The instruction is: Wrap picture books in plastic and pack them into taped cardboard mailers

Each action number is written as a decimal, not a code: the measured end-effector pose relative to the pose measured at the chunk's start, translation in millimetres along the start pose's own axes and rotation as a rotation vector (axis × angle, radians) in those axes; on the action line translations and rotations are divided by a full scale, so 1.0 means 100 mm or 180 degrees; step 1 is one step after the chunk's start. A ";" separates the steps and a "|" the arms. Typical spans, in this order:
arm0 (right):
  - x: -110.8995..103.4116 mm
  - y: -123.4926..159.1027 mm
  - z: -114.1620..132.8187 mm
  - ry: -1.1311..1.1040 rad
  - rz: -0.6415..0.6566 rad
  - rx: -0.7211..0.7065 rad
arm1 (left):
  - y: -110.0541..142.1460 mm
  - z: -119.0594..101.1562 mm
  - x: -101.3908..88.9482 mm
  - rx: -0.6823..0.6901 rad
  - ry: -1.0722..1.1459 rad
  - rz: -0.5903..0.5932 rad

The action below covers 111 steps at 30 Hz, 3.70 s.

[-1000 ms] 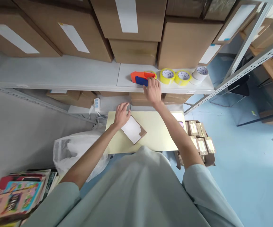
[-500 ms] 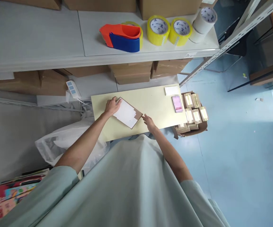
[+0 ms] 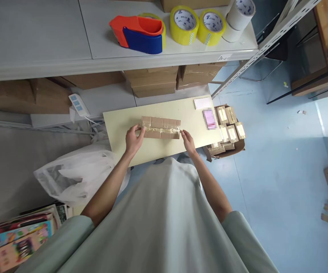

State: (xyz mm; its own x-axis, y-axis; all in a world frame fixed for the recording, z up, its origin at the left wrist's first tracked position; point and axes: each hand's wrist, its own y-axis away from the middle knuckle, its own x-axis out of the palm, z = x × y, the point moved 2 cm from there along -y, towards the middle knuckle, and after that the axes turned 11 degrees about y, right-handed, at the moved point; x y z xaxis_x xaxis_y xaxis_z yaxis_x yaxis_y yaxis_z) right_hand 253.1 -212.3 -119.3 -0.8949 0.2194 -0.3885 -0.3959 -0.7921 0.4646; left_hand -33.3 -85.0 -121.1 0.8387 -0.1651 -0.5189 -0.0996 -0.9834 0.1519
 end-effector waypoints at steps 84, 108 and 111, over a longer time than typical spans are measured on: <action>-1.98 -2.76 -0.63 0.1442 -0.0326 -0.1219 | -0.91 -1.30 2.32 -0.0201 -0.0551 0.0498; -1.79 -3.36 -0.76 0.1536 -0.0095 -0.0468 | -1.51 -1.02 3.75 -0.1118 0.0376 0.0734; -1.79 -3.35 -0.76 0.1504 -0.0182 -0.0487 | -1.49 -1.04 3.77 -0.1153 0.0461 0.0599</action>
State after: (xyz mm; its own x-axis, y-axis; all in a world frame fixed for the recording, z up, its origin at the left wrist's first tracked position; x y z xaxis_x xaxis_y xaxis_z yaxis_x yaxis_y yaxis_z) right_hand 561.3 -29.6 -266.1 -0.6677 0.0109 -0.7444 -0.3751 -0.8687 0.3236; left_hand 353.3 6.6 -252.0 0.8930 -0.3014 -0.3343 -0.0855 -0.8428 0.5314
